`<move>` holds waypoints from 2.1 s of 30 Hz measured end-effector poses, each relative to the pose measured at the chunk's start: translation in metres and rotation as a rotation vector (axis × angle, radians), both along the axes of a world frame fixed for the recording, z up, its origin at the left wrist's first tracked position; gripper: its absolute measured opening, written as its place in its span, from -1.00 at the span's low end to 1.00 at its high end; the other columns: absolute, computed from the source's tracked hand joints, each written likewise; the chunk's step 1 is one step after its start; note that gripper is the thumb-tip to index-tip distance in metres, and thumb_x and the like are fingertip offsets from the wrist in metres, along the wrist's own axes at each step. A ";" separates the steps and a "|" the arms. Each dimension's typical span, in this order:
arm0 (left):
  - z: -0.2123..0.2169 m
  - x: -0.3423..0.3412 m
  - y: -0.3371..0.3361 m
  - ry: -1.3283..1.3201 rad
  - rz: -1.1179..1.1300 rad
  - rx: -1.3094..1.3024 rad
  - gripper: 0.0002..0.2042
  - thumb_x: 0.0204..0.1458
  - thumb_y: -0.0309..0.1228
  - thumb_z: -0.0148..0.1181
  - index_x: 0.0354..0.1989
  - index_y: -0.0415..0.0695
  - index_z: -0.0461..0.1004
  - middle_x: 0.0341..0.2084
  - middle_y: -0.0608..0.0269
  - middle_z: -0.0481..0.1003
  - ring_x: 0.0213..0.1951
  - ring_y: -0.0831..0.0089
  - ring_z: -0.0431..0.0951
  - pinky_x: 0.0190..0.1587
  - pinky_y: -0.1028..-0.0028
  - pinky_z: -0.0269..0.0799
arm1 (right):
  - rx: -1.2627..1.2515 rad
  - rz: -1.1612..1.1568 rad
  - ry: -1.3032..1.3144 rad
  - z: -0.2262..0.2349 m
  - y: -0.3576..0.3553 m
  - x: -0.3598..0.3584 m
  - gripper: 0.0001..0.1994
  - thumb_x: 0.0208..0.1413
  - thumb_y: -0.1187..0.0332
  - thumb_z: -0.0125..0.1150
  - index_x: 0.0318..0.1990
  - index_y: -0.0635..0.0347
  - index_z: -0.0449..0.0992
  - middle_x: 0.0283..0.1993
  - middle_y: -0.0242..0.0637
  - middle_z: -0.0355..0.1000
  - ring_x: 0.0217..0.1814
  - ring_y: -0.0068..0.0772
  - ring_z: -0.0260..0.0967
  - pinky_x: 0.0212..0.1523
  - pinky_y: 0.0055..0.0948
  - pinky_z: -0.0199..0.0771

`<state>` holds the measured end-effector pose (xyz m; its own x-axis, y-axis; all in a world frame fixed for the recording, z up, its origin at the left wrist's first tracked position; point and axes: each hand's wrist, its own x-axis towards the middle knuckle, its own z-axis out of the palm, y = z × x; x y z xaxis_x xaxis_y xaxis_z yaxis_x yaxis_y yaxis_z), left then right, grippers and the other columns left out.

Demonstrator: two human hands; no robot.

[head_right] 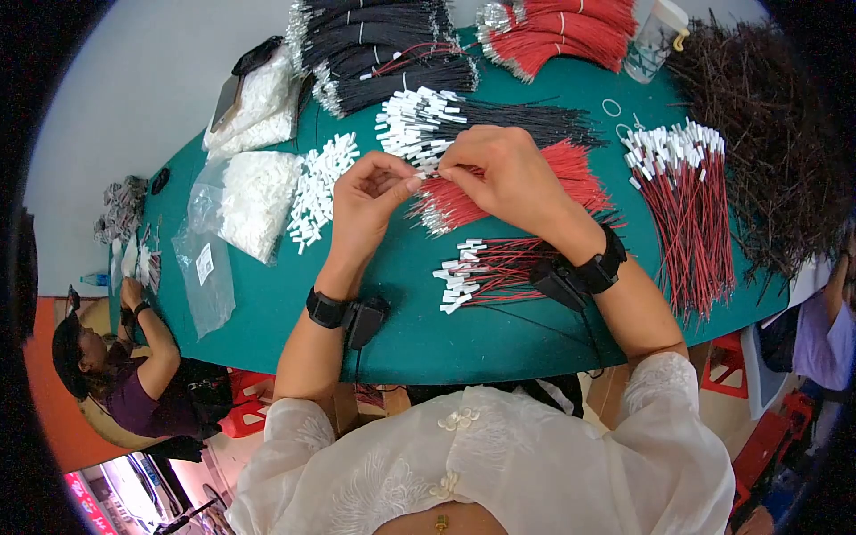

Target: The person picks up a red wire and a white plastic connector, fits the connector onto the end of the wire by hand, and places the completed assembly onto a pile. This process is repeated several times.

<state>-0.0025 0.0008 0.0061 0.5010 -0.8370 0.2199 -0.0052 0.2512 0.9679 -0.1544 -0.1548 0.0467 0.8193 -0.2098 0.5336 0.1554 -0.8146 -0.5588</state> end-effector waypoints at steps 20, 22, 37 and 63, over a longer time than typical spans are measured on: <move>-0.004 0.000 -0.001 -0.005 -0.046 0.044 -0.86 0.06 -0.69 0.31 -0.30 -0.22 0.48 -0.30 0.32 0.55 -0.18 0.57 0.56 -0.04 0.57 0.50 | 0.046 0.086 -0.030 -0.007 0.000 0.005 -0.93 -0.01 0.56 0.34 -0.34 0.31 0.60 -0.36 -0.19 0.57 -0.29 -0.17 0.53 -0.29 -0.32 0.52; -0.004 0.000 -0.001 0.019 -0.049 0.045 -0.86 0.06 -0.69 0.31 -0.30 -0.22 0.48 -0.30 0.32 0.55 -0.19 0.58 0.56 -0.05 0.57 0.49 | 0.041 0.081 -0.013 -0.007 0.002 0.005 -0.92 0.01 0.54 0.34 -0.32 0.32 0.61 -0.36 -0.19 0.57 -0.31 -0.23 0.53 -0.30 -0.35 0.52; 0.001 0.004 -0.001 0.052 0.107 0.020 -0.88 0.09 -0.64 0.30 -0.23 -0.25 0.52 -0.30 0.29 0.59 -0.24 0.58 0.59 -0.11 0.58 0.50 | 0.166 -0.006 0.109 0.015 -0.015 -0.006 -0.88 0.09 0.48 0.34 -0.25 0.34 0.63 -0.38 -0.22 0.56 -0.41 -0.46 0.47 -0.38 -0.50 0.45; -0.023 0.019 0.004 -0.913 0.359 0.442 -0.89 -0.01 -0.51 0.33 -0.32 -0.18 0.55 -0.40 0.14 0.48 -0.33 0.18 0.53 -0.27 0.26 0.45 | 0.090 0.053 0.293 -0.003 -0.010 -0.004 -0.86 0.06 0.45 0.33 -0.28 0.35 0.61 -0.37 -0.13 0.51 -0.34 -0.15 0.48 -0.30 -0.29 0.48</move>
